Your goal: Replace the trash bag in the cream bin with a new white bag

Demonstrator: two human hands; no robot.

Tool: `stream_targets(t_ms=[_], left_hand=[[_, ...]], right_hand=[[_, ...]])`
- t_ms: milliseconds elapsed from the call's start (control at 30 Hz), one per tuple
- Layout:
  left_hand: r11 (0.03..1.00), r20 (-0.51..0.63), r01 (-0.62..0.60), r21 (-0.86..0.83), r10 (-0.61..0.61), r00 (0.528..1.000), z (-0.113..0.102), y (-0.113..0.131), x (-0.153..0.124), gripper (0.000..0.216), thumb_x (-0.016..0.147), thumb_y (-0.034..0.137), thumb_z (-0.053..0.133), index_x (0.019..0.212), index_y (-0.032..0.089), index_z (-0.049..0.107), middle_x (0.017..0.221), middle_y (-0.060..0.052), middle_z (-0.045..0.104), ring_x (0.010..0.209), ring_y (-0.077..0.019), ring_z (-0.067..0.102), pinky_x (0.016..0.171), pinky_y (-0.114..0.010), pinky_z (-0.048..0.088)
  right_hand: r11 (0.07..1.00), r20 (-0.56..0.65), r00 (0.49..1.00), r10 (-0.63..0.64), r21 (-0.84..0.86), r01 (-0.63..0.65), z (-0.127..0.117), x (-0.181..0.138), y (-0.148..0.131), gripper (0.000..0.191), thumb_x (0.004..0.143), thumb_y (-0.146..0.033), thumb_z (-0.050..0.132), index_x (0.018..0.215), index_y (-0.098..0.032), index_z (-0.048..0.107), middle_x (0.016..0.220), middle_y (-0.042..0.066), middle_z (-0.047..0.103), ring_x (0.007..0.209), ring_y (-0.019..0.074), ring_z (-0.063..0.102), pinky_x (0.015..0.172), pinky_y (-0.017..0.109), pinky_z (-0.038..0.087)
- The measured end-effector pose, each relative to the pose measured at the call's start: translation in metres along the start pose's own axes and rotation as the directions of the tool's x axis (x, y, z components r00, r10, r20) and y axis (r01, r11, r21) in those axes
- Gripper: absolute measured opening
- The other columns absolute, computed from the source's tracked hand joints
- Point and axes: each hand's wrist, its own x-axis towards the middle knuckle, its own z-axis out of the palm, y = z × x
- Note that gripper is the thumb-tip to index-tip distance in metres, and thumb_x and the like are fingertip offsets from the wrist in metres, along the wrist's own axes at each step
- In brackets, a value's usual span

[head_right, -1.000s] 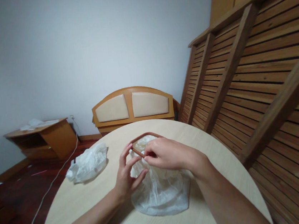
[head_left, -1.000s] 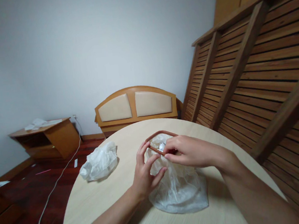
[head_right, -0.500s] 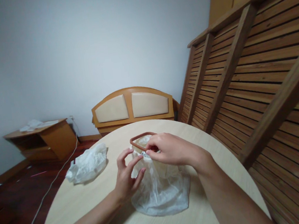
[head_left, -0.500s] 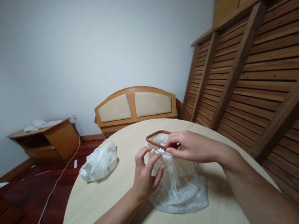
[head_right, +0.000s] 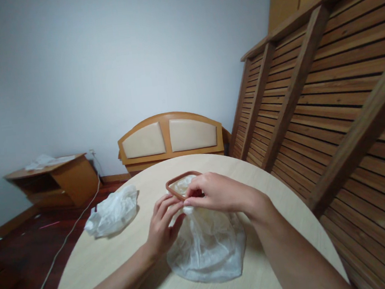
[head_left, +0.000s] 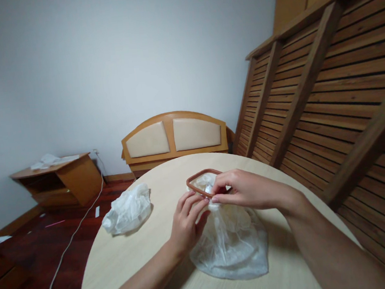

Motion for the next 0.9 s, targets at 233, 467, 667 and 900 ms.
stream_targets(t_ms=[233, 467, 667, 900], left_hand=[[0.998, -0.009, 0.014, -0.067, -0.015, 1.000, -0.002, 0.000, 0.001, 0.028, 0.095, 0.018, 0.059, 0.124, 0.023, 0.059, 0.114, -0.010, 0.066, 0.117, -0.0250, 0.056, 0.098, -0.045, 0.052], [0.994, -0.043, 0.025, -0.104, -0.029, 0.999, -0.003, 0.000, 0.002, 0.026, 0.094, 0.018, 0.061, 0.120, 0.021, 0.059, 0.116, -0.011, 0.063, 0.116, -0.0243, 0.057, 0.099, -0.044, 0.052], [0.994, -0.083, -0.014, -0.108, 0.005, 0.996, -0.009, 0.003, 0.004, 0.028, 0.089, 0.021, 0.065, 0.117, 0.021, 0.061, 0.112, -0.011, 0.063, 0.113, -0.0260, 0.058, 0.094, -0.044, 0.054], [0.997, -0.111, -0.074, -0.016, 0.071, 0.991, -0.016, 0.001, 0.010, 0.022, 0.090, 0.015, 0.067, 0.110, 0.022, 0.065, 0.097, -0.006, 0.068, 0.094, -0.0190, 0.061, 0.084, -0.033, 0.055]], right_hand=[[0.990, 0.058, 0.998, 0.040, 0.132, -0.048, -0.005, -0.006, 0.011, 0.022, 0.086, -0.036, 0.072, 0.098, -0.018, 0.078, 0.094, 0.005, 0.076, 0.082, 0.0178, 0.068, 0.075, 0.026, 0.049], [0.989, 0.057, 0.995, 0.088, 0.111, -0.093, -0.012, -0.013, 0.014, 0.019, 0.089, -0.034, 0.070, 0.092, -0.018, 0.078, 0.088, 0.004, 0.075, 0.080, 0.0179, 0.067, 0.071, 0.026, 0.047], [0.993, 0.032, 0.998, 0.046, 0.107, -0.049, -0.007, -0.008, 0.013, 0.017, 0.090, -0.032, 0.070, 0.093, -0.018, 0.078, 0.088, 0.004, 0.075, 0.079, 0.0167, 0.066, 0.072, 0.025, 0.046], [0.998, 0.008, 0.999, 0.047, 0.033, -0.047, 0.006, 0.007, 0.009, 0.015, 0.086, -0.028, 0.074, 0.096, -0.018, 0.078, 0.089, 0.004, 0.076, 0.078, 0.0171, 0.066, 0.071, 0.026, 0.045]])
